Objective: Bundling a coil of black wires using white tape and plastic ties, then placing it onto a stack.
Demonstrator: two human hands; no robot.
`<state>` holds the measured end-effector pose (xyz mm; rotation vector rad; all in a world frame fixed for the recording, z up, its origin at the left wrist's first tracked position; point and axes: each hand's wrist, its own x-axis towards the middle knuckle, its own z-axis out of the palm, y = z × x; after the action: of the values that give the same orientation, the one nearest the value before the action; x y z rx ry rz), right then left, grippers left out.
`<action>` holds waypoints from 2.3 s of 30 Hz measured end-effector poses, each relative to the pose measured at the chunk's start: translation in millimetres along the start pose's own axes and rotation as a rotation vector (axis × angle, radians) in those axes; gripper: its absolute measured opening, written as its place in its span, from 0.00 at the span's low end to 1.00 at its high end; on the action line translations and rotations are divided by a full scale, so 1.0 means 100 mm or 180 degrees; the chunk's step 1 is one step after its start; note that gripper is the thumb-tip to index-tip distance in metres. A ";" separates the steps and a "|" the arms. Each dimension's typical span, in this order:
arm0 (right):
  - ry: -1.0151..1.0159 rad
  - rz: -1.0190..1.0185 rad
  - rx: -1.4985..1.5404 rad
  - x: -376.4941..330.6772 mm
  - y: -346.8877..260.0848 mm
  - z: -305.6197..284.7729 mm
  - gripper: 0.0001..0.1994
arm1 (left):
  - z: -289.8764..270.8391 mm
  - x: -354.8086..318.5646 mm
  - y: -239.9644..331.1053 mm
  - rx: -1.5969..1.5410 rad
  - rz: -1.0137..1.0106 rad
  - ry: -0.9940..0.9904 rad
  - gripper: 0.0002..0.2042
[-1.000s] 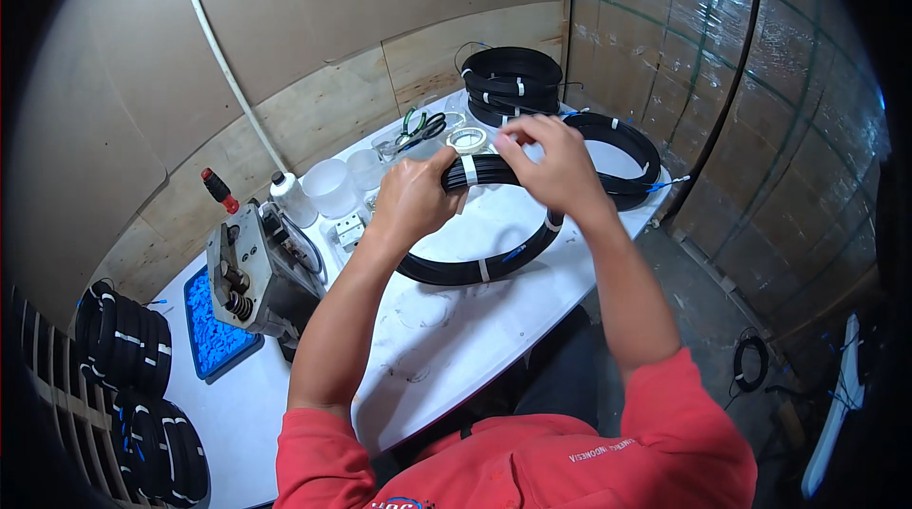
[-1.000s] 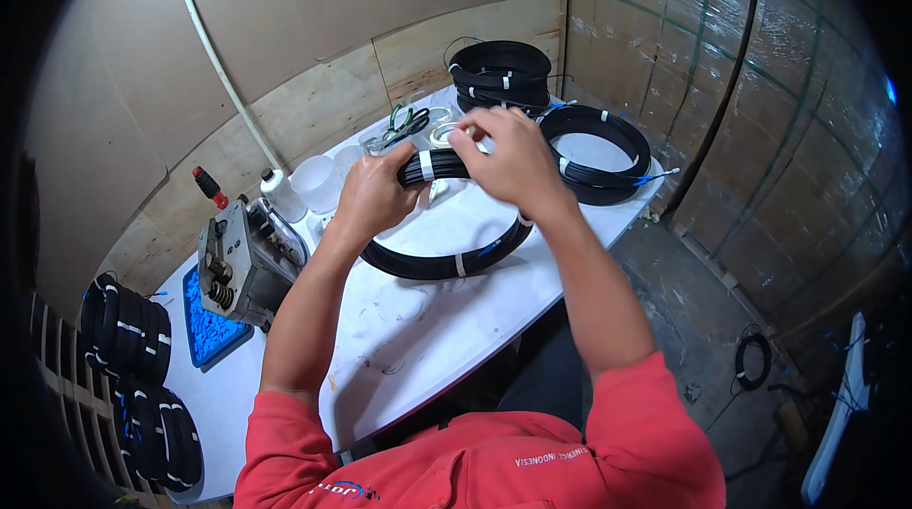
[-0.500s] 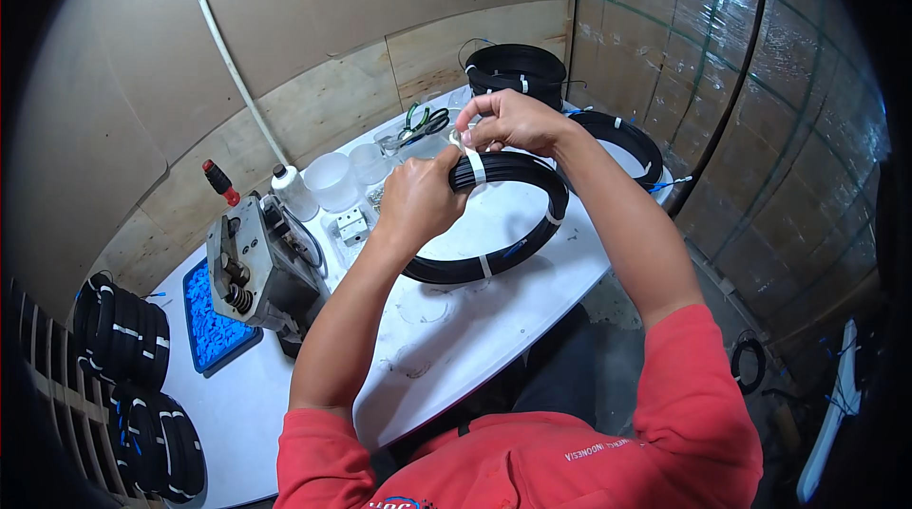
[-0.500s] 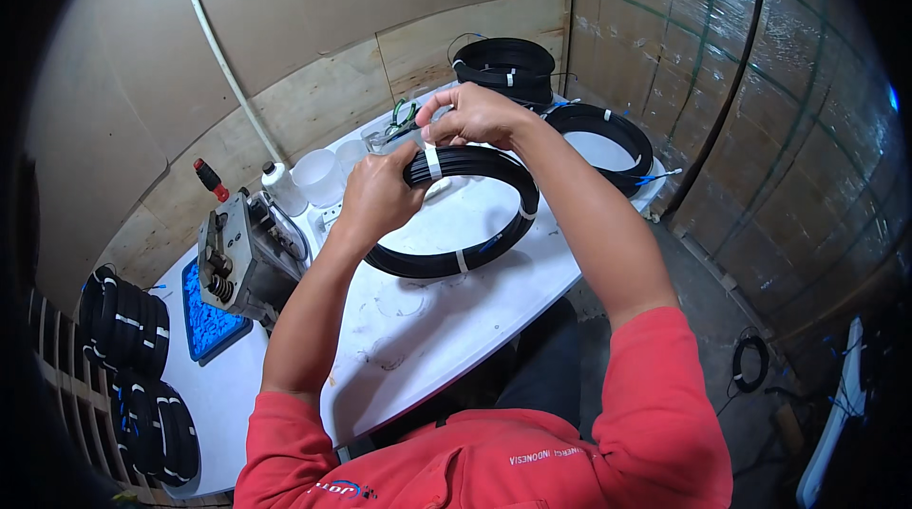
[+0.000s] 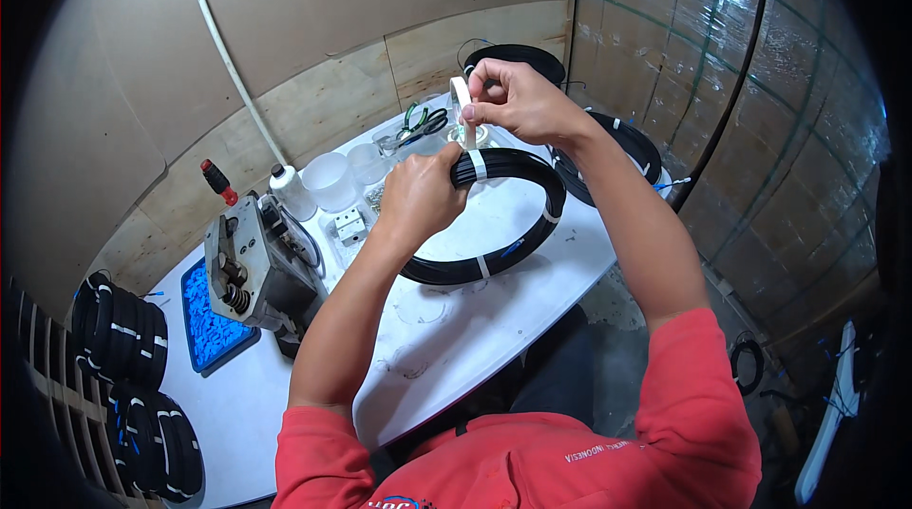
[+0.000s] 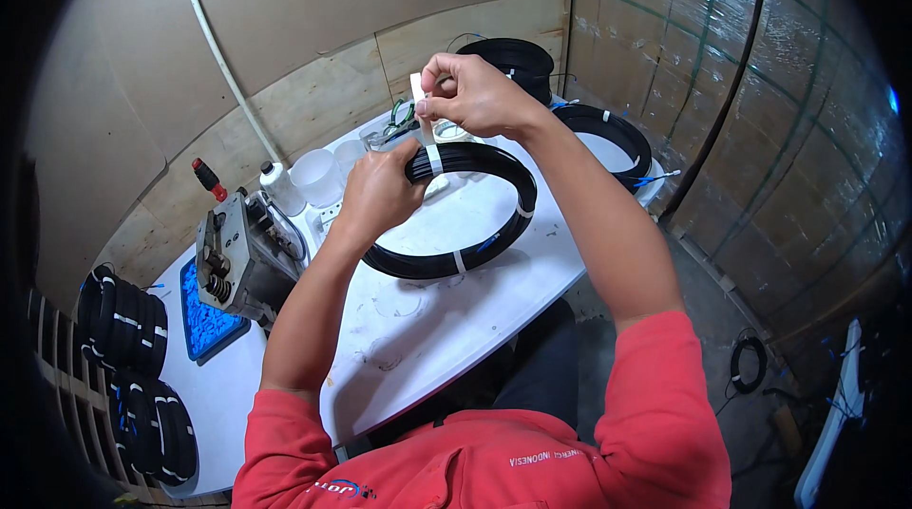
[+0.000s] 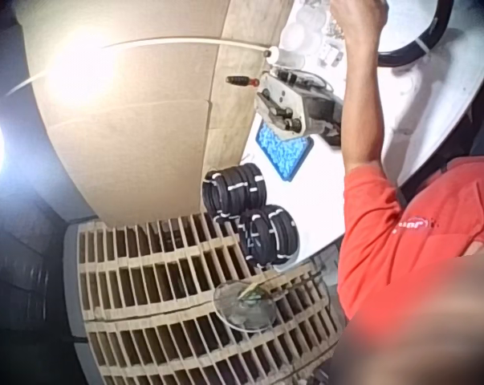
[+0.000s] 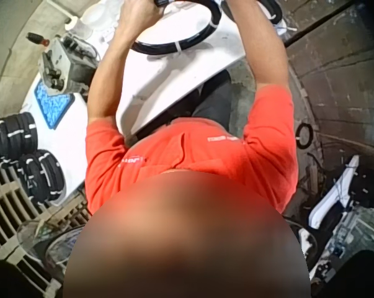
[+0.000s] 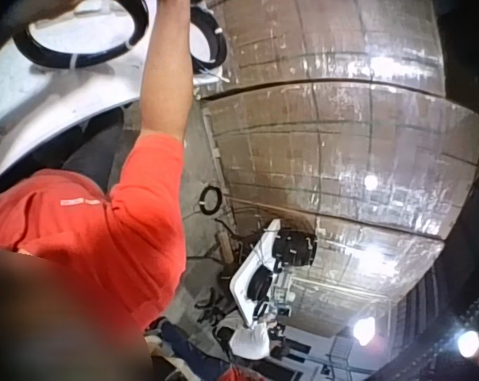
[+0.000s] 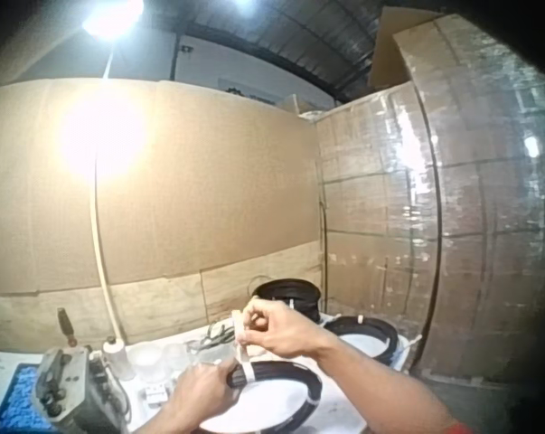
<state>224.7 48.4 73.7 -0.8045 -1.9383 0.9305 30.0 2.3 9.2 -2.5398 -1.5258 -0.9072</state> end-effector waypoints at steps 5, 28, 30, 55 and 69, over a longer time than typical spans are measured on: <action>0.0118 -0.0237 -0.0132 -0.13 -0.17 0.02 0.10 | 0.01 0.04 0.00 -0.0011 -0.0024 -0.0017 0.11; 0.1959 -0.0266 0.0680 -1.36 0.58 1.09 0.20 | 0.00 0.03 0.05 -0.0016 -0.0122 0.0025 0.14; 0.1654 0.0321 0.1141 -1.17 0.36 1.06 0.16 | -0.02 0.01 0.07 0.0067 -0.0135 0.0015 0.14; 0.1879 0.1305 0.1821 -0.96 0.35 1.04 0.14 | -0.01 0.10 0.13 0.0085 -0.0145 -0.0120 0.17; 0.2156 0.1164 0.1501 -0.99 0.51 1.23 0.19 | -0.02 0.07 0.12 -0.0067 -0.0154 -0.0134 0.16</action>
<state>173.2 -41.7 -55.6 -1.0335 -0.9571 1.0906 41.2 1.5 17.3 -2.5632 -1.6046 -0.8853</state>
